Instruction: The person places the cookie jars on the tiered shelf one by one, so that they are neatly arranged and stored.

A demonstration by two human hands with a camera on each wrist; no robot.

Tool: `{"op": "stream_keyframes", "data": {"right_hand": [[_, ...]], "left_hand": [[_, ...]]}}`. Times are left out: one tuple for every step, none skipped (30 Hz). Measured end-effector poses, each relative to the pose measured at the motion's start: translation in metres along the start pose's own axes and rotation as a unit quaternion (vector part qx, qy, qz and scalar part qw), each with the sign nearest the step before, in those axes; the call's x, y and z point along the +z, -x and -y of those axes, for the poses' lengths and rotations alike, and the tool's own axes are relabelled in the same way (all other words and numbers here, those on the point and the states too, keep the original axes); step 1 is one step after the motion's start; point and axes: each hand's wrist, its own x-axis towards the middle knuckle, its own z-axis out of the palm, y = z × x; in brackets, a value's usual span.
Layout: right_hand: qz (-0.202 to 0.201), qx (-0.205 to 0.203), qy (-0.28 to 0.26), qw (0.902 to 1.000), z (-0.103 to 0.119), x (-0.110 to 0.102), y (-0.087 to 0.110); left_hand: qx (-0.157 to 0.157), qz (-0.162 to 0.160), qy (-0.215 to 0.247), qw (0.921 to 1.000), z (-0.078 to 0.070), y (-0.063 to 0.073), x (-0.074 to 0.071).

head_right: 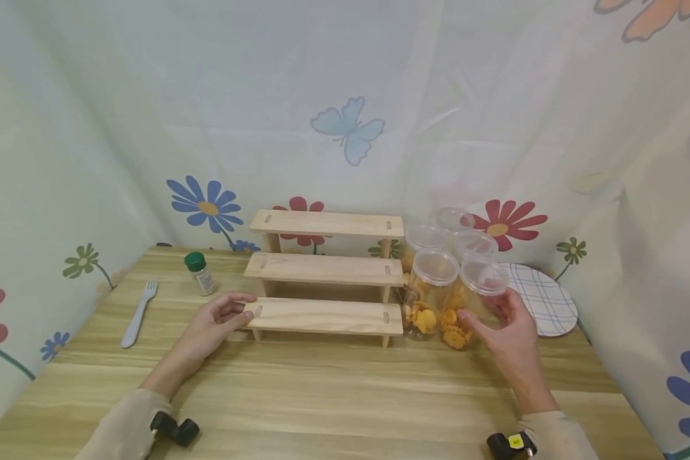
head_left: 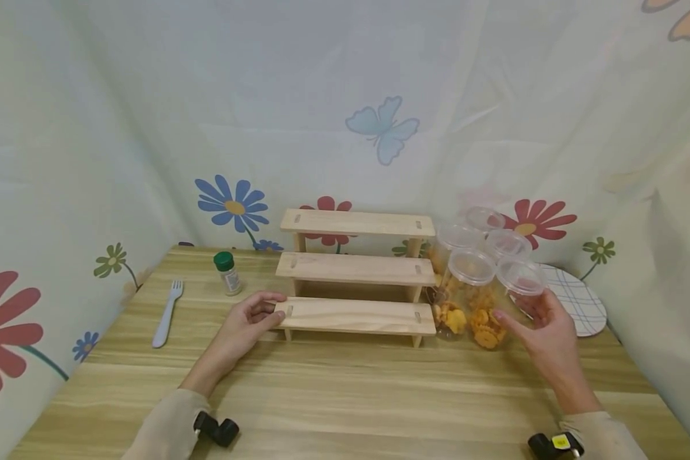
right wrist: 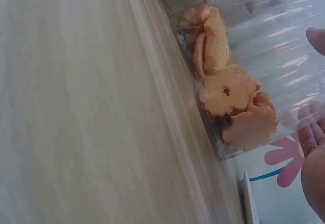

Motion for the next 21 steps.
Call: {"op": "stream_keyframes", "data": {"right_hand": [[0.001, 0.001, 0.004, 1.0000, 0.000, 0.000, 0.000], [0.002, 0.002, 0.008, 1.0000, 0.000, -0.001, 0.000], [0.003, 0.002, 0.013, 0.9999, 0.000, -0.001, 0.000], [0.005, 0.004, 0.016, 0.9998, 0.000, -0.001, 0.000], [0.005, 0.004, 0.017, 0.9998, -0.001, -0.001, 0.000], [0.004, 0.004, 0.016, 0.9999, -0.001, -0.002, -0.001], [0.001, 0.003, 0.010, 0.9999, -0.001, -0.001, -0.001], [-0.002, 0.000, 0.005, 1.0000, 0.000, -0.001, -0.001], [-0.006, -0.004, -0.002, 1.0000, 0.000, -0.001, -0.001], [-0.010, -0.008, -0.010, 0.9999, 0.000, -0.001, -0.001], [-0.014, -0.012, -0.021, 0.9996, 0.001, 0.000, -0.001], [-0.018, -0.017, -0.028, 0.9993, 0.001, 0.000, -0.001], [-0.023, -0.022, -0.038, 0.9988, 0.002, -0.001, -0.001], [-0.026, -0.026, -0.045, 0.9983, 0.002, -0.001, -0.001], [-0.029, -0.028, -0.058, 0.9975, 0.003, -0.002, -0.001], [-0.032, -0.032, -0.062, 0.9971, 0.005, -0.003, -0.002], [-0.034, -0.036, -0.062, 0.9969, 0.006, -0.004, -0.002], [-0.036, -0.041, -0.055, 0.9970, 0.007, -0.006, -0.002], [-0.037, -0.045, -0.051, 0.9970, 0.009, -0.007, -0.002], [-0.038, -0.047, -0.053, 0.9967, 0.011, -0.009, -0.002], [-0.040, -0.046, -0.058, 0.9964, 0.013, -0.010, -0.003]], "left_hand": [[0.001, 0.000, 0.000, 1.0000, 0.000, 0.000, 0.000], [0.002, 0.000, 0.000, 1.0000, 0.001, -0.001, 0.000], [0.001, -0.001, 0.002, 1.0000, 0.001, -0.001, 0.000], [0.002, 0.000, 0.002, 1.0000, 0.001, -0.001, 0.000], [0.003, 0.001, 0.002, 1.0000, 0.001, -0.001, 0.000], [0.004, 0.001, 0.002, 1.0000, 0.001, -0.001, 0.000], [0.003, 0.001, 0.003, 1.0000, 0.001, -0.001, 0.000], [0.003, 0.001, 0.002, 1.0000, 0.001, -0.001, 0.000], [0.005, 0.002, 0.000, 1.0000, 0.001, -0.001, 0.000], [0.005, 0.002, 0.000, 1.0000, 0.001, -0.001, 0.000], [0.004, 0.001, -0.001, 1.0000, 0.001, -0.001, 0.000], [0.003, 0.001, -0.001, 1.0000, 0.001, -0.001, 0.000], [0.003, 0.002, -0.001, 1.0000, 0.002, -0.002, 0.001], [0.004, 0.002, -0.001, 1.0000, 0.002, -0.002, 0.001], [0.004, 0.002, -0.001, 1.0000, 0.002, -0.002, 0.001], [0.003, 0.001, 0.001, 1.0000, 0.003, -0.002, 0.001], [0.004, 0.002, 0.001, 1.0000, 0.003, -0.002, 0.001], [0.005, 0.002, 0.003, 1.0000, 0.003, -0.002, 0.001], [0.007, 0.003, 0.003, 1.0000, 0.003, -0.001, 0.001], [0.007, 0.003, 0.004, 1.0000, 0.003, -0.001, 0.001], [0.008, 0.004, 0.006, 0.9999, 0.003, -0.001, 0.001]]}}
